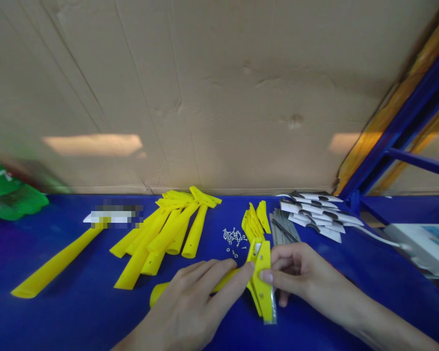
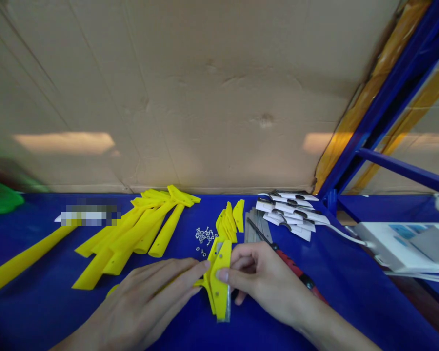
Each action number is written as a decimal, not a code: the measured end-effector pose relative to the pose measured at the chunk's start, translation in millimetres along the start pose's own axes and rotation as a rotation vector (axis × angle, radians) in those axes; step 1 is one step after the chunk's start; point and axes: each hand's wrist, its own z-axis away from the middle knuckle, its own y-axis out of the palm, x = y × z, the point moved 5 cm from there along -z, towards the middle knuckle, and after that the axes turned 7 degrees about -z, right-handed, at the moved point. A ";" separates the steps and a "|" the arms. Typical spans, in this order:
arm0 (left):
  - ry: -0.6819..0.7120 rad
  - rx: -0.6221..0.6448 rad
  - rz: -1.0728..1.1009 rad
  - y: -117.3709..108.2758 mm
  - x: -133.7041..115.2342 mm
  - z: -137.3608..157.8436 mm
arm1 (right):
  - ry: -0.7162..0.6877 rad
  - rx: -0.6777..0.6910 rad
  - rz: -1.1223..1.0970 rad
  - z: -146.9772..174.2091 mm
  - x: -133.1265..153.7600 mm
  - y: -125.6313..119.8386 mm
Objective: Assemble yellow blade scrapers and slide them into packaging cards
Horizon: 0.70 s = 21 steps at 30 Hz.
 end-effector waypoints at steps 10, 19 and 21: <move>0.053 0.011 0.069 0.8 -0.3 4.1 | 0.001 -0.104 0.082 3.0 3.0 -1.2; 0.051 -0.052 0.081 8.8 4.7 9.9 | 0.005 -0.012 -0.035 -0.4 6.5 -8.2; 0.054 -0.092 0.081 8.1 5.1 11.0 | 0.001 -0.009 -0.021 -1.1 7.3 -11.8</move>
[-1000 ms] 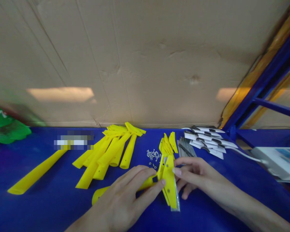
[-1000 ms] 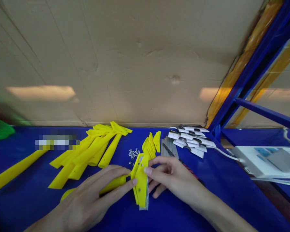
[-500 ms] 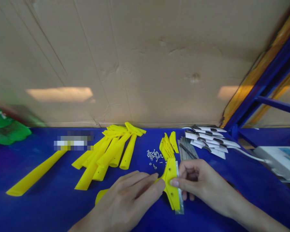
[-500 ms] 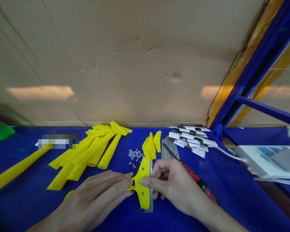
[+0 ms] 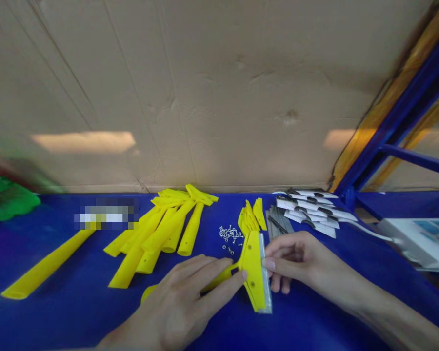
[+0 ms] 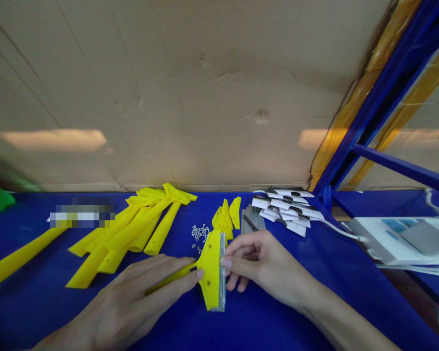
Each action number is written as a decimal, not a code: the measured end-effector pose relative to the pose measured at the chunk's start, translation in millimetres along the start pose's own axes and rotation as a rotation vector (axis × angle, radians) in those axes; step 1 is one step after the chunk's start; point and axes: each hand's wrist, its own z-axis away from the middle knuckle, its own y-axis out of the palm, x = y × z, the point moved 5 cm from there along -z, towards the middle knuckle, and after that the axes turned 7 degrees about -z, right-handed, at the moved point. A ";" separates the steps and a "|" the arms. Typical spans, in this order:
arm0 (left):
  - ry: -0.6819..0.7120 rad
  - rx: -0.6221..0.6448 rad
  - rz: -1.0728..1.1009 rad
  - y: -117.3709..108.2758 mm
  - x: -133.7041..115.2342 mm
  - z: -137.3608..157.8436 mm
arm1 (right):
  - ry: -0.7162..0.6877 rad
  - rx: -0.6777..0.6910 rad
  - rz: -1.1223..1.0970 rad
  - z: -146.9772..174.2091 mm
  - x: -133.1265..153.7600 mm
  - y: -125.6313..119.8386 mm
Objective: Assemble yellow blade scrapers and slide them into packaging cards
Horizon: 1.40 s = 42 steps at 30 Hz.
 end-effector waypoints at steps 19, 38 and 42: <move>0.050 0.144 -0.025 -1.1 -9.0 -5.0 | 0.010 -0.017 -0.076 2.4 -7.6 5.4; 0.073 0.170 -0.093 -17.7 -10.7 -17.5 | -0.204 -0.074 0.138 9.2 10.7 5.1; 0.076 0.155 -0.102 -14.2 -12.1 -16.5 | -0.207 -0.077 0.201 10.9 10.5 5.9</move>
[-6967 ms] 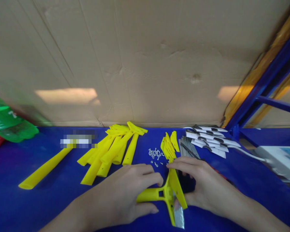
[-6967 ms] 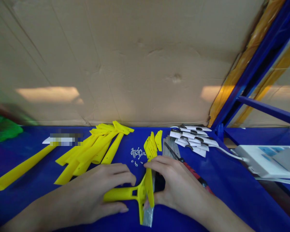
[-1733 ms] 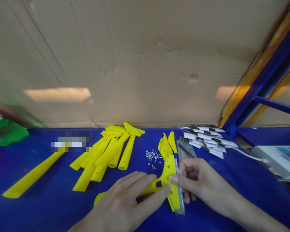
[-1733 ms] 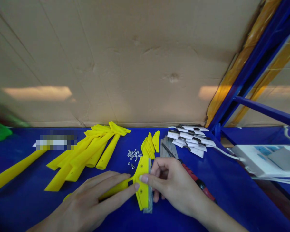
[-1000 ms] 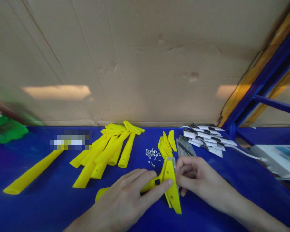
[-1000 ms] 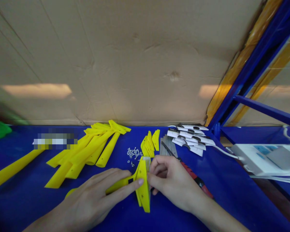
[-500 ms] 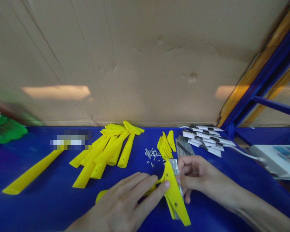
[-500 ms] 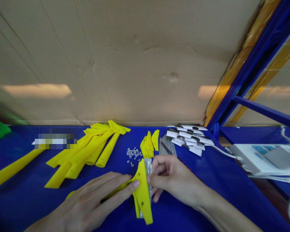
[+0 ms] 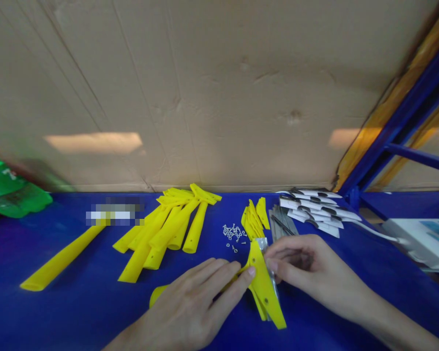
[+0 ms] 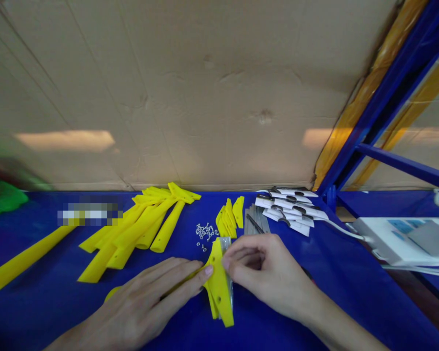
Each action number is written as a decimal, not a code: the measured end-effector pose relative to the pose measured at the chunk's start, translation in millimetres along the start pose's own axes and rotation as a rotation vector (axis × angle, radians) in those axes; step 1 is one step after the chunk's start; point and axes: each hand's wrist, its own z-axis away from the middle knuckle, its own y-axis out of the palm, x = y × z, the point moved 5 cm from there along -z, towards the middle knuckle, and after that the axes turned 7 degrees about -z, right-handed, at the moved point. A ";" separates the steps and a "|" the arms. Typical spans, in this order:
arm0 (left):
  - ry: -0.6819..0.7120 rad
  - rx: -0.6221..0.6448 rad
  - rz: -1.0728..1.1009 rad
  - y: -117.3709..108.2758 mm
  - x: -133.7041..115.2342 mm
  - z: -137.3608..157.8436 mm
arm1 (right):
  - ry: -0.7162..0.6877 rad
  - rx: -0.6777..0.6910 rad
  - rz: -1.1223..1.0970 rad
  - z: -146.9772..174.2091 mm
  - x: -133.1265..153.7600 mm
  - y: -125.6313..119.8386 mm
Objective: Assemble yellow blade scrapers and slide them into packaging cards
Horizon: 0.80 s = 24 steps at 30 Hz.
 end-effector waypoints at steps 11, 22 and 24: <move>-0.033 0.021 0.074 4.6 -1.2 2.4 | -0.003 -0.072 0.029 -0.7 -4.5 1.8; -0.071 0.021 0.123 10.1 -0.8 3.7 | 0.003 -0.016 0.028 1.2 -12.6 7.6; -0.079 0.010 0.147 11.0 -1.1 5.3 | 0.036 -0.023 -0.009 0.8 -13.7 8.3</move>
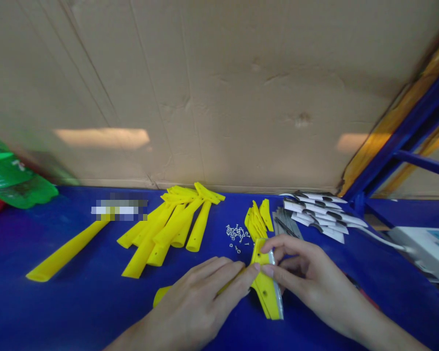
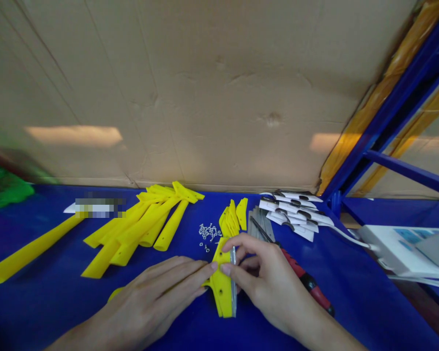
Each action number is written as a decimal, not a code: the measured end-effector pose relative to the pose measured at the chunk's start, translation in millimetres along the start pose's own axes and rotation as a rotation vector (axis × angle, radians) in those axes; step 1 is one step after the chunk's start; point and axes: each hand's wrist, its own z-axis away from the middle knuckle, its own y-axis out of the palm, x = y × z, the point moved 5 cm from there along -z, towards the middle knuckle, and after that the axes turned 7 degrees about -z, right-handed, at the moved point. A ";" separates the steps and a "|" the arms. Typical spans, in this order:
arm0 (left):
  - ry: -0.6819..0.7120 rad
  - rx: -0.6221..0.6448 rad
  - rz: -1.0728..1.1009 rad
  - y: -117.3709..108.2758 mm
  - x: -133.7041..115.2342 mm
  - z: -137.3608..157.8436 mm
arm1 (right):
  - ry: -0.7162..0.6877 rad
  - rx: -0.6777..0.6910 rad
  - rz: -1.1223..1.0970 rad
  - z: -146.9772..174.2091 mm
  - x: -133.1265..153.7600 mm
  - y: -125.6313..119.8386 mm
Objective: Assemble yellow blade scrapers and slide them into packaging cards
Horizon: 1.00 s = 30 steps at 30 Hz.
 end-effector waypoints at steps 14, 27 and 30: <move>0.020 -0.153 -0.006 -0.2 6.2 8.9 | 0.096 0.012 -0.254 -6.6 3.6 -6.8; 0.052 -0.061 0.031 15.7 4.9 19.0 | 0.153 0.039 -0.163 -4.0 4.0 -10.3; 0.071 -0.049 0.033 14.2 5.2 19.6 | 0.150 0.066 -0.180 -4.1 2.1 -11.3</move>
